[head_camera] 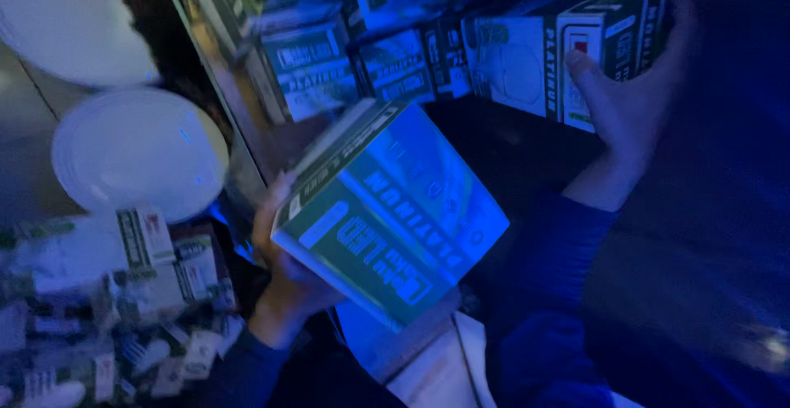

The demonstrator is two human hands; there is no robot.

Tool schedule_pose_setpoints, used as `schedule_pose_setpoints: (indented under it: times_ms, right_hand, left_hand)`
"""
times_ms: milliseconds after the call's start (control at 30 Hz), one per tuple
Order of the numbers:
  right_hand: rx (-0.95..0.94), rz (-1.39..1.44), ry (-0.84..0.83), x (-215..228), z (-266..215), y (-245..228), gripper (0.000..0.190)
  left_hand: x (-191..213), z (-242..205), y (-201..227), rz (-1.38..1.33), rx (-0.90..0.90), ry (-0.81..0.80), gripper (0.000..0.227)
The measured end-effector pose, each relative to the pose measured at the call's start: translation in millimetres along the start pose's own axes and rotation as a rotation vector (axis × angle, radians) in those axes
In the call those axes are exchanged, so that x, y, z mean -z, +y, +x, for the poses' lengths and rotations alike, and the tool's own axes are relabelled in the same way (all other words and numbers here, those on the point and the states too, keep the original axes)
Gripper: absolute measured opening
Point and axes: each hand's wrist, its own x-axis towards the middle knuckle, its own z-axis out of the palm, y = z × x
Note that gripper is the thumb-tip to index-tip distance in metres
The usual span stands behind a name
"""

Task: The person removes boxes of light bulbs from a large cardboard box, handles several individual product boxes, and places them onto stacks on a nearby storage shelf.

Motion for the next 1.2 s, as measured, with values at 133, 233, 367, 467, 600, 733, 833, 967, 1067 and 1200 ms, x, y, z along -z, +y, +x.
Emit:
schedule_pose_setpoints:
  times_ms: [133,233,367,467,600,733,833,967,1067,1200]
  right_hand:
    - [-0.106,-0.072,-0.038,-5,13,18,0.09]
    - [-0.052,0.048,-0.075,-16,23,43,0.091]
    - [-0.119,0.077,-0.122,-18,34,81,0.088]
    - [-0.143,0.126,-0.14,-23,45,105,0.086]
    - [-0.141,0.153,-0.162,-24,53,112,0.081]
    - [-0.301,0.299,-0.144,-29,51,97,0.09]
    - [-0.394,0.303,-0.132,-30,54,100,0.088]
    - [-0.046,0.024,-0.125,-30,58,117,0.073]
    - [-0.112,0.095,-0.133,-31,54,120,0.077]
    - [-0.14,0.096,-0.146,-32,61,111,0.073]
  left_hand:
    - [-5,-29,-27,0.166,-0.233,-0.024,0.087]
    - [-9,-46,-49,0.418,-0.322,-0.289,0.089]
    - [-7,-27,-46,0.309,-0.226,-0.119,0.097]
    - [-9,-5,-33,0.113,-0.105,0.133,0.106]
    - [-25,-27,-52,0.003,-0.138,0.08,0.113]
    - [-29,-95,-94,-0.145,0.017,-0.213,0.116]
    - [-32,-112,-118,-0.147,0.04,-0.29,0.114]
    - [-50,-99,-126,-0.119,0.002,-0.277,0.112]
    - [-42,-86,-125,-0.076,-0.023,-0.287,0.11]
    - [-42,-75,-125,-0.034,-0.072,-0.27,0.108]
